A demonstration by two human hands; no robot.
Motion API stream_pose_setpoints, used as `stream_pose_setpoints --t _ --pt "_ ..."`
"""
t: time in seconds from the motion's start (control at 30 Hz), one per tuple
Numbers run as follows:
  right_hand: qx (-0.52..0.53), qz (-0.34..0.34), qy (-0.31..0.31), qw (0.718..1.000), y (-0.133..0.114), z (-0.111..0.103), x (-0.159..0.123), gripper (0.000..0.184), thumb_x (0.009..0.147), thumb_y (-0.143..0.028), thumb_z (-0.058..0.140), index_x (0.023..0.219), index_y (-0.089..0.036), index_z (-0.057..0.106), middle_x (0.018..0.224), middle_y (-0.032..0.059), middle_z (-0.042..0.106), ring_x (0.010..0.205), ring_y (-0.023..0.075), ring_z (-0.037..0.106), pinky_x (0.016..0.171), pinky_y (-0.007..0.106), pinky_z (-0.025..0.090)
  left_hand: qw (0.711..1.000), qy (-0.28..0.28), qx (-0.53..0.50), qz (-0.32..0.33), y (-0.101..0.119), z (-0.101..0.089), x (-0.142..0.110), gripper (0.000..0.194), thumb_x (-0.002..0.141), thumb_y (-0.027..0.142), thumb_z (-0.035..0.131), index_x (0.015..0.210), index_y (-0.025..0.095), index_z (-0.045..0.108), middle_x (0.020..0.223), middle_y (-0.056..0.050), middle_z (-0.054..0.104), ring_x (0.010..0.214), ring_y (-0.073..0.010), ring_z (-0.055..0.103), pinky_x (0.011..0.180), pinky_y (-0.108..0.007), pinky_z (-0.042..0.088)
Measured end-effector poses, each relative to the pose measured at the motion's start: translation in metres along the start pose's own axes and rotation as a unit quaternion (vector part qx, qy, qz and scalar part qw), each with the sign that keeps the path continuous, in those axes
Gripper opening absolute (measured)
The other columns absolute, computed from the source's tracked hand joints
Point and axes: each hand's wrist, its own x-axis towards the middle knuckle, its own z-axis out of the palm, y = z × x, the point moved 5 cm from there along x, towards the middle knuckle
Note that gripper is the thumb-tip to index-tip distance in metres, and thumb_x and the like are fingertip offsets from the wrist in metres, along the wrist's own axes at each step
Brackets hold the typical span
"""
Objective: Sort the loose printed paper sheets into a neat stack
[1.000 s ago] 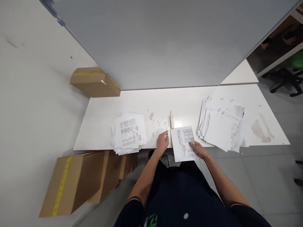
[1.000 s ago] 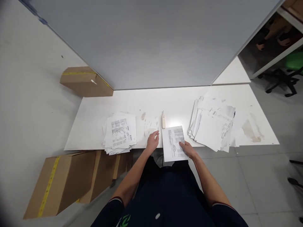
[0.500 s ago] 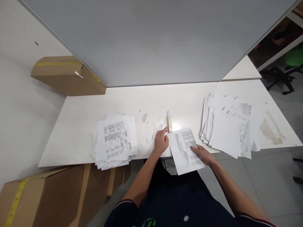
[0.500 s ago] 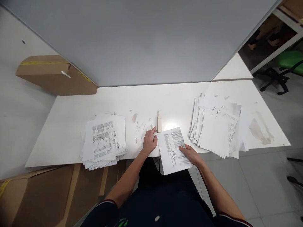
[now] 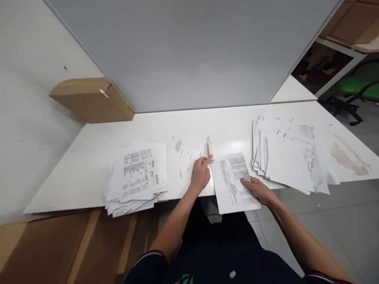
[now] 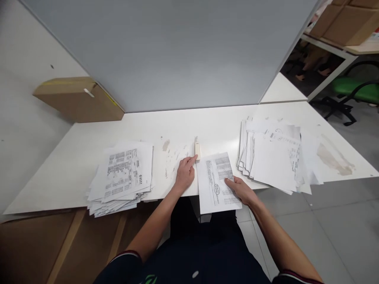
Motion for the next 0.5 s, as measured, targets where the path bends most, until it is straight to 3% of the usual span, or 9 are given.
stream_pose_setpoints --t 0.17,0.5 --pt "-0.041 -0.06 0.033 0.997 -0.0004 -0.0031 0.0062 0.032 0.078 -0.039 0.054 0.101 -0.017 0.059 0.093 0.0109 0.069 0.079 0.0272 0.066 0.068 0.039 0.054 0.999 0.009 0.022 0.033 -0.0005 0.0028 0.0002 0.063 0.073 -0.001 0.032 0.13 0.024 0.042 0.103 -0.008 0.05 0.095 -0.0208 0.043 0.087 -0.035 0.04" --pt "-0.06 -0.085 0.034 0.994 -0.0056 0.0013 0.0061 0.032 0.078 -0.036 0.054 0.102 -0.015 0.058 0.093 0.0113 0.069 0.081 0.0252 0.066 0.069 0.036 0.054 0.996 0.01 0.077 0.044 -0.0018 0.0049 0.0028 0.059 0.07 -0.002 0.033 0.123 0.019 0.049 0.097 -0.009 0.052 0.09 -0.0216 0.044 0.084 -0.036 0.04"
